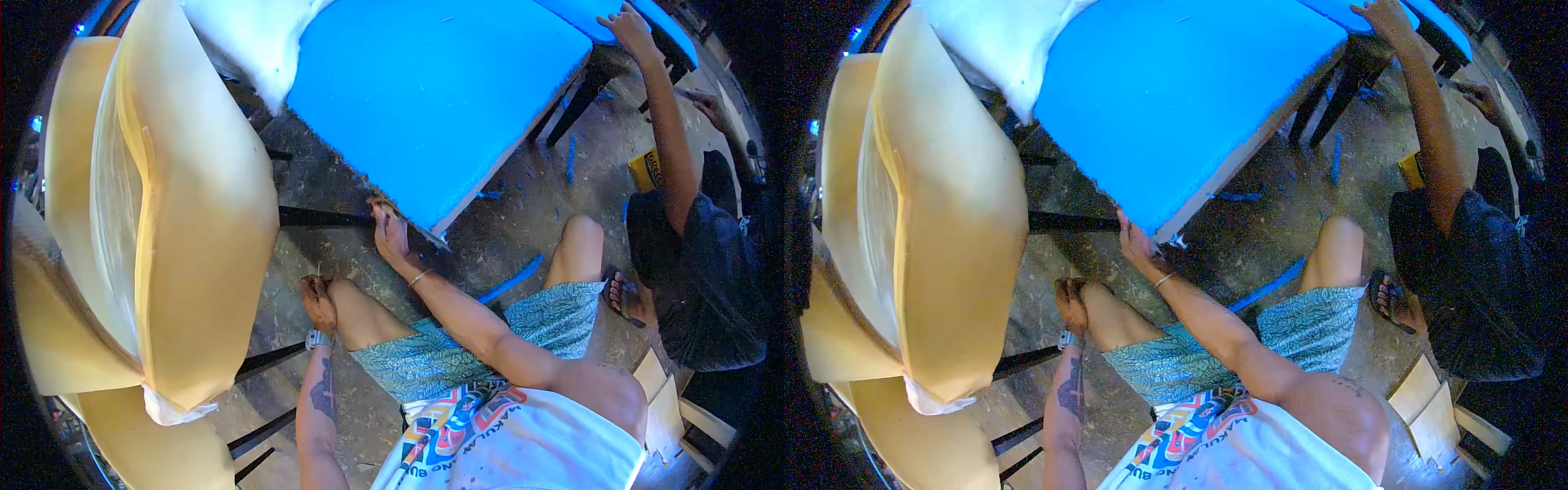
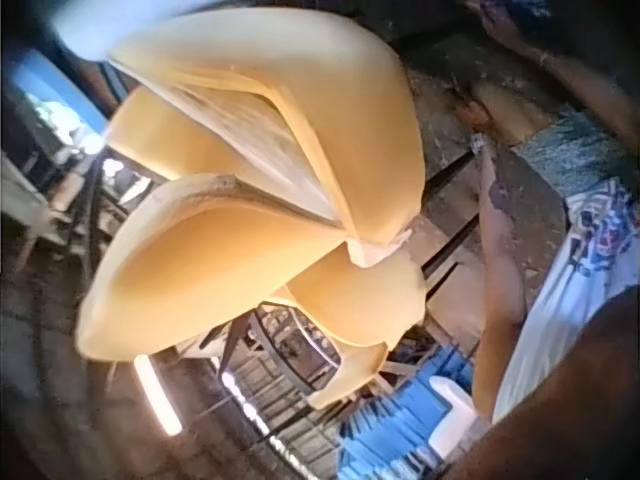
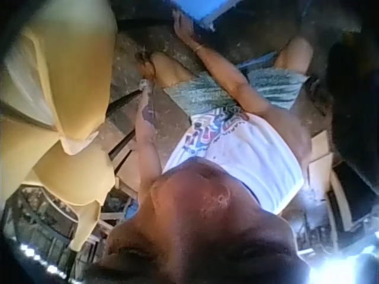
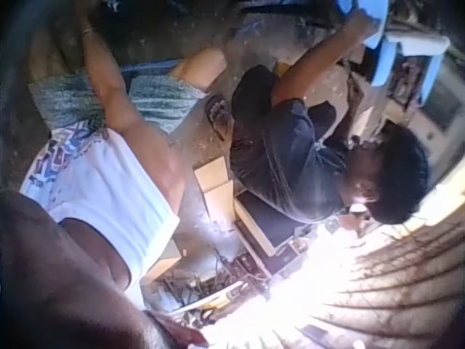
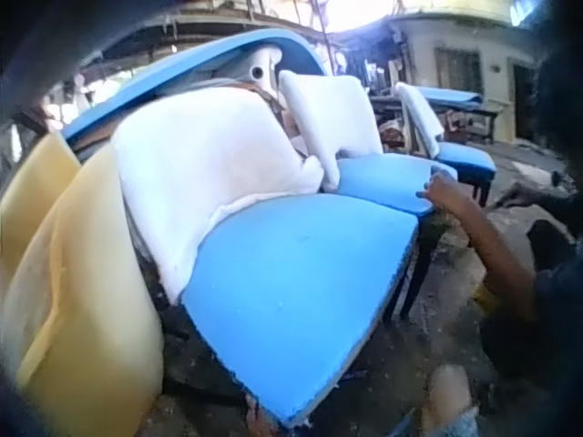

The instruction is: The person cuts and trims foam cushions attached to chair seats using a saw blade, then shapes and smooths the edges of the foam by hand.

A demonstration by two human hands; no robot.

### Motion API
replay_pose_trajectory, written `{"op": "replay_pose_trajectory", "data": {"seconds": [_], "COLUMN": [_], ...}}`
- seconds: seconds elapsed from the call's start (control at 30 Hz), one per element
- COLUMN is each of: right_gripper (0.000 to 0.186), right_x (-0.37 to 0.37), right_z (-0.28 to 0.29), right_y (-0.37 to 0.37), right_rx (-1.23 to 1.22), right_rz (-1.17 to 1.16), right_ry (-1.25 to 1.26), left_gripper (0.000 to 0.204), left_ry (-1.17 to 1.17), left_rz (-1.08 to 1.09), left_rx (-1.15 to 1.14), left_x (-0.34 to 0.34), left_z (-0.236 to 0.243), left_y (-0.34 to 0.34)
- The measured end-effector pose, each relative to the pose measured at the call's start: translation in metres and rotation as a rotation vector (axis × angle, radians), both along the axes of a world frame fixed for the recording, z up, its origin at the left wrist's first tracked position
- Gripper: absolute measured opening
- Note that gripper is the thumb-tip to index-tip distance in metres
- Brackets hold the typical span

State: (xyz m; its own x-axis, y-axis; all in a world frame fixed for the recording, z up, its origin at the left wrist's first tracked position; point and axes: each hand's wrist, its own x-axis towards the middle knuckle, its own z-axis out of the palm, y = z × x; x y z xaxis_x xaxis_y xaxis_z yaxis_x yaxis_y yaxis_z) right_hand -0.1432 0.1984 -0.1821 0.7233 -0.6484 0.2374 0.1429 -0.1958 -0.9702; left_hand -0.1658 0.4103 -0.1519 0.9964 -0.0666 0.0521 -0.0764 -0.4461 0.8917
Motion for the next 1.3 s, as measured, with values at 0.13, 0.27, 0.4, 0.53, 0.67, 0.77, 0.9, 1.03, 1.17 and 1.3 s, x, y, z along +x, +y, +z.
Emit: {"op": "replay_pose_trajectory", "data": {"seconds": [0.13,0.27,0.4,0.53,0.67,0.77,0.9,1.03,1.17,1.3], "right_gripper": [0.028,0.029,0.030,0.030,0.029,0.029,0.030,0.031,0.032,0.032], "right_x": [-0.009,-0.017,-0.003,-0.015,-0.025,-0.008,-0.004,-0.023,-0.016,-0.003], "right_z": [-0.007,-0.019,-0.020,-0.025,-0.030,-0.022,-0.001,0.005,-0.014,-0.032], "right_y": [-0.004,0.002,0.001,0.001,0.011,0.010,0.007,0.017,0.018,0.008], "right_rx": [-0.055,-0.031,-0.006,-0.069,-0.140,-0.072,-0.072,0.011,0.063,-0.082], "right_rz": [0.029,0.090,0.079,0.064,0.106,0.033,0.011,0.047,0.094,0.093], "right_ry": [0.145,0.115,0.117,0.158,0.094,0.051,0.003,0.097,0.226,0.061], "left_gripper": [0.021,0.021,0.021,0.021,0.020,0.020,0.020,0.020,0.020,0.020], "left_ry": [-0.001,0.001,-0.001,0.002,0.006,0.006,0.010,0.025,0.024,0.031], "left_rz": [0.003,0.011,0.013,0.008,0.009,0.006,-0.006,-0.011,-0.030,-0.044], "left_rx": [-0.004,-0.019,-0.003,-0.007,-0.026,-0.023,-0.038,-0.065,-0.072,-0.110], "left_x": [0.002,0.001,-0.001,0.000,0.002,0.003,0.006,0.006,0.010,0.013], "left_z": [0.001,0.000,0.000,0.000,-0.002,-0.002,-0.003,-0.007,-0.010,-0.011], "left_y": [-0.001,-0.002,-0.002,-0.001,-0.002,-0.005,-0.008,-0.010,-0.011,-0.016]}}
